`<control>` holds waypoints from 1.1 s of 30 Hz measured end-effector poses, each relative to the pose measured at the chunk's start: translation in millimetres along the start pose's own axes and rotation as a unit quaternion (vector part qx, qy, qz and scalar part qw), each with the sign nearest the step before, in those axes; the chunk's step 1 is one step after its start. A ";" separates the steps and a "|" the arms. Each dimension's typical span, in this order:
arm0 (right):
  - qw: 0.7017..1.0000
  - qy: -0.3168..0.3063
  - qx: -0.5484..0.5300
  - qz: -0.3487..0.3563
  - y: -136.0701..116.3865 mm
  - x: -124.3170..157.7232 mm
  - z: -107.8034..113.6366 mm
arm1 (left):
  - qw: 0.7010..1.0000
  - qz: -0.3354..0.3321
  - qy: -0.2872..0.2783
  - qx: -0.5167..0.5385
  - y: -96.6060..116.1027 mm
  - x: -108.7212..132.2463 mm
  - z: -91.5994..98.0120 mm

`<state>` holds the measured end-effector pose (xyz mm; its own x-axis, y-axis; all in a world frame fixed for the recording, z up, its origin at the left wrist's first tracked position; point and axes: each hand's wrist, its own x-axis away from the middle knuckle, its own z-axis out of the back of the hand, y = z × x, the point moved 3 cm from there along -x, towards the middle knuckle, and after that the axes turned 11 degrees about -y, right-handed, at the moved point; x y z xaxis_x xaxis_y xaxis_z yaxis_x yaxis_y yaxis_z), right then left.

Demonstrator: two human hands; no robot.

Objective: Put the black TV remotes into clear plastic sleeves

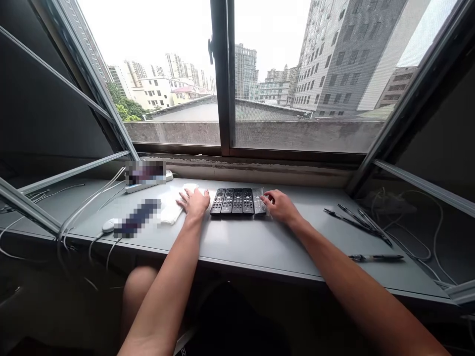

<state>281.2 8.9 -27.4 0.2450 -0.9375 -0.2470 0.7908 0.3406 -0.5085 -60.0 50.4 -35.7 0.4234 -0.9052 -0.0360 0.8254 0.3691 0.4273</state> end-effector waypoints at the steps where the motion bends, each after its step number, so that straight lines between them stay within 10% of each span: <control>1: 1.000 -0.001 0.000 -0.001 0.3 0.0 -0.6 | 1.000 0.011 -0.021 -0.002 -1.3 -2.0 -2.4; 18: 1.000 -0.013 -0.003 -0.005 -0.4 0.2 -1.2 | 0.991 -0.063 0.021 0.120 1.1 -1.3 -0.7; 33: 1.000 -0.019 -0.013 -0.007 0.5 0.3 -1.8 | 1.000 -0.022 -0.007 0.007 -4.0 -3.7 4.3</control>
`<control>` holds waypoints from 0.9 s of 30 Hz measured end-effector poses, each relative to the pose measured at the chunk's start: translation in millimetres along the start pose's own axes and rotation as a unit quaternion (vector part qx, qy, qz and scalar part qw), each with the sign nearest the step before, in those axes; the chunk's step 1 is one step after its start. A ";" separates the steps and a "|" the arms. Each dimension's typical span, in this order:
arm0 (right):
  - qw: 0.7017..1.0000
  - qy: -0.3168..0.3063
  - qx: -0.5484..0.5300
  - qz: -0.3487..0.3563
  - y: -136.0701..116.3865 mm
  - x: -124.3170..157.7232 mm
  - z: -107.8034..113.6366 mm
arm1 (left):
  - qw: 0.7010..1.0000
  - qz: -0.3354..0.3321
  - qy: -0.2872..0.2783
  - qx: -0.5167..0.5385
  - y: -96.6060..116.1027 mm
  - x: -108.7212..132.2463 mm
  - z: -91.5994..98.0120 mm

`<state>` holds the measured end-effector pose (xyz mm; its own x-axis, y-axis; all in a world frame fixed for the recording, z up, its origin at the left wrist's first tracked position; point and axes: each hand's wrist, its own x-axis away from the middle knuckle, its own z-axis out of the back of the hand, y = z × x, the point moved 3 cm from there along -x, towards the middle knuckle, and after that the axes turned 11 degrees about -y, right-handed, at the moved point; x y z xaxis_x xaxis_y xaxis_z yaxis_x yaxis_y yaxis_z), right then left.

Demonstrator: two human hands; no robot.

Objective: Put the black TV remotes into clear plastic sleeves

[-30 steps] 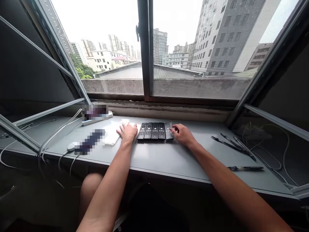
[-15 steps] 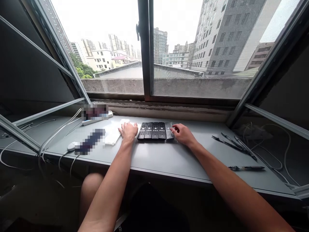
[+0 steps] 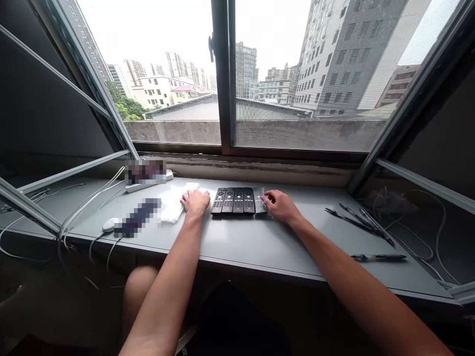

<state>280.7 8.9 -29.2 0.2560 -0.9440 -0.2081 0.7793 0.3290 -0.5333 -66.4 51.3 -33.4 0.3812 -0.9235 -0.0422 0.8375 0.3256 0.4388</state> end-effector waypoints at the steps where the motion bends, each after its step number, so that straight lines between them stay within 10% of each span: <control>1: 1.000 0.000 -0.001 0.000 -0.4 0.2 0.1 | 1.000 0.001 0.001 0.001 0.0 -0.1 0.3; 11: 1.000 -0.001 -0.006 -0.003 -3.4 1.1 1.5 | 0.999 -0.006 0.009 0.050 2.6 4.4 6.4; 16: 1.000 0.007 -0.010 -0.004 -3.0 1.0 1.2 | 0.969 -0.125 0.124 0.172 12.1 15.6 25.7; 21: 0.998 0.053 -0.006 0.022 -11.1 3.8 6.6 | 0.844 -0.291 0.080 0.444 30.0 26.1 37.0; 27: 0.990 0.075 -0.054 0.110 -46.1 6.6 11.7 | 0.631 -0.278 -0.108 0.716 58.2 31.6 22.8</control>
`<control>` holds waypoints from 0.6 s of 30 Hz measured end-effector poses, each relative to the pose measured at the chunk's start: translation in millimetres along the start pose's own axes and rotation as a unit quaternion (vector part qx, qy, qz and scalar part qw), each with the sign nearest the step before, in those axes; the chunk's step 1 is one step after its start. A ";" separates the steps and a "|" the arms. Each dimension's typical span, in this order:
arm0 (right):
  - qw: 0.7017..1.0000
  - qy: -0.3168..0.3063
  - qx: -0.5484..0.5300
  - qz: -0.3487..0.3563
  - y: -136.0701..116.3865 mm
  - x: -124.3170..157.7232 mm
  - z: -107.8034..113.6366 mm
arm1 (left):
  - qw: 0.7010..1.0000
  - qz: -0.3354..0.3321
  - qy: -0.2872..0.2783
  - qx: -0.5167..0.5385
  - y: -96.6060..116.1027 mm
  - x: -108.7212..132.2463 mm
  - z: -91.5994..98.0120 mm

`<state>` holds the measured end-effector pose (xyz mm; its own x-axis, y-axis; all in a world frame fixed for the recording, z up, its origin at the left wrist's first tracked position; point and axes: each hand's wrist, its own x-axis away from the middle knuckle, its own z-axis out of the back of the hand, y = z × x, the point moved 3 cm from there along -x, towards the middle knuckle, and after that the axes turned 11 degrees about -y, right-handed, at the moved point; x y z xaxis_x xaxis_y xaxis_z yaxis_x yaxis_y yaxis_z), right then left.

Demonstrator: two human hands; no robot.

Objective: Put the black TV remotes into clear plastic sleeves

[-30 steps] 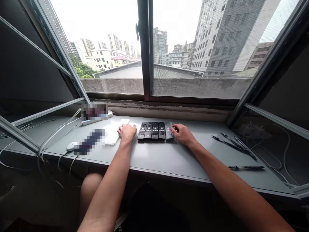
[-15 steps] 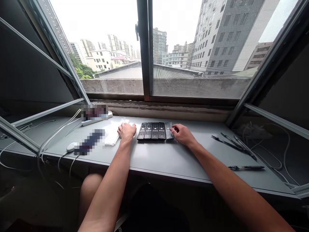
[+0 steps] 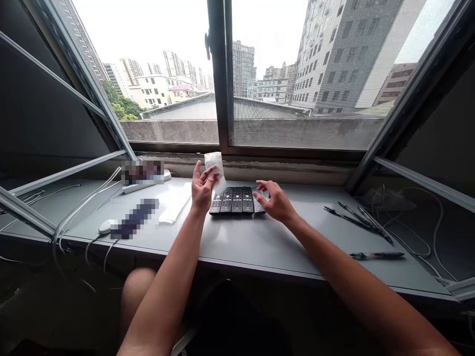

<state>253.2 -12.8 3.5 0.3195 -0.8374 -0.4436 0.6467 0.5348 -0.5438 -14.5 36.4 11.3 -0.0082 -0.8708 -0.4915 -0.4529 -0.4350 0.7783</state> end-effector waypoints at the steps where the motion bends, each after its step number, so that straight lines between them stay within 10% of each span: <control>1: 1.000 -0.010 -0.016 0.017 -7.4 -2.3 -1.8 | 0.999 0.022 -0.012 0.043 -2.2 0.0 -4.2; 10: 0.985 -0.100 -0.132 0.039 -44.8 -31.5 -18.6 | 0.981 0.095 -0.038 0.165 -7.4 1.9 -7.4; 18: 0.990 0.085 -0.085 0.075 -44.2 -21.9 -24.6 | 0.945 0.135 0.019 0.298 -6.1 4.7 -0.4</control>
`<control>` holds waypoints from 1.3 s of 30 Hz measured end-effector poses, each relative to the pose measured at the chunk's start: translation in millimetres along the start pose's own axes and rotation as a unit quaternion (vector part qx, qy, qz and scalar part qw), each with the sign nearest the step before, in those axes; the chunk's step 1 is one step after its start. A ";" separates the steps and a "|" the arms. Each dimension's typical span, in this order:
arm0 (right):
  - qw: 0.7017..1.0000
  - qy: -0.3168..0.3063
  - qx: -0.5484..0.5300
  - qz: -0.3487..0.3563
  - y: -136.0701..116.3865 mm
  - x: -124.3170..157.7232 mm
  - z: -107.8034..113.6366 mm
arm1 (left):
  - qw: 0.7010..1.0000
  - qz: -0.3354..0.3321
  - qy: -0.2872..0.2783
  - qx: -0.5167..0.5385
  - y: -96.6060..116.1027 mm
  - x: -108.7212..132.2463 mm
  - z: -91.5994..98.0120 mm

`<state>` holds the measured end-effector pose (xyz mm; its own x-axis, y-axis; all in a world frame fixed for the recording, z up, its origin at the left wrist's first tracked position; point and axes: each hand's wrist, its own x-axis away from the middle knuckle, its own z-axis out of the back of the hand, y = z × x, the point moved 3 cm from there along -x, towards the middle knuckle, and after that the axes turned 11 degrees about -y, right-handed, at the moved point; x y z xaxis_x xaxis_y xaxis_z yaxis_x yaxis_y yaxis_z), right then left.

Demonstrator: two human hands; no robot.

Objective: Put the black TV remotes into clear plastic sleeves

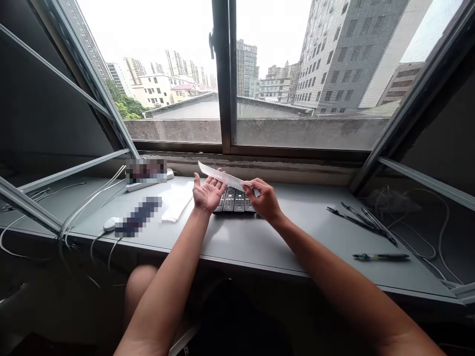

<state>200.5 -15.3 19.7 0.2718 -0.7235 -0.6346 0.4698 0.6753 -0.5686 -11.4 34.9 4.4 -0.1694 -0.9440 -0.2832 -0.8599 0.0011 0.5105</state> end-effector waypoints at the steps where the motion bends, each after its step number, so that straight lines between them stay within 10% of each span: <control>1: 0.999 0.009 0.020 0.034 0.9 2.9 -0.6 | 1.000 0.021 -0.016 0.009 -2.7 2.4 -4.4; 8: 0.978 -0.018 0.141 0.151 11.5 9.6 -1.8 | 0.982 0.137 -0.034 -0.125 -29.4 3.7 -8.5; 18: 0.983 -0.035 0.116 0.137 8.2 14.2 -8.0 | 0.986 0.000 0.115 -0.124 -19.7 -14.0 28.4; 39: 0.979 -0.061 0.105 0.161 3.2 14.3 -16.0 | 0.965 0.022 0.065 -0.252 -25.5 -3.9 17.6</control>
<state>192.5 -21.2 0.5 0.5274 -0.4977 -0.6885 0.5016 0.8365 -0.2204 2.7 44.3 -21.9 -0.1110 -0.9801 -0.1648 -0.5047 -0.0873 0.8589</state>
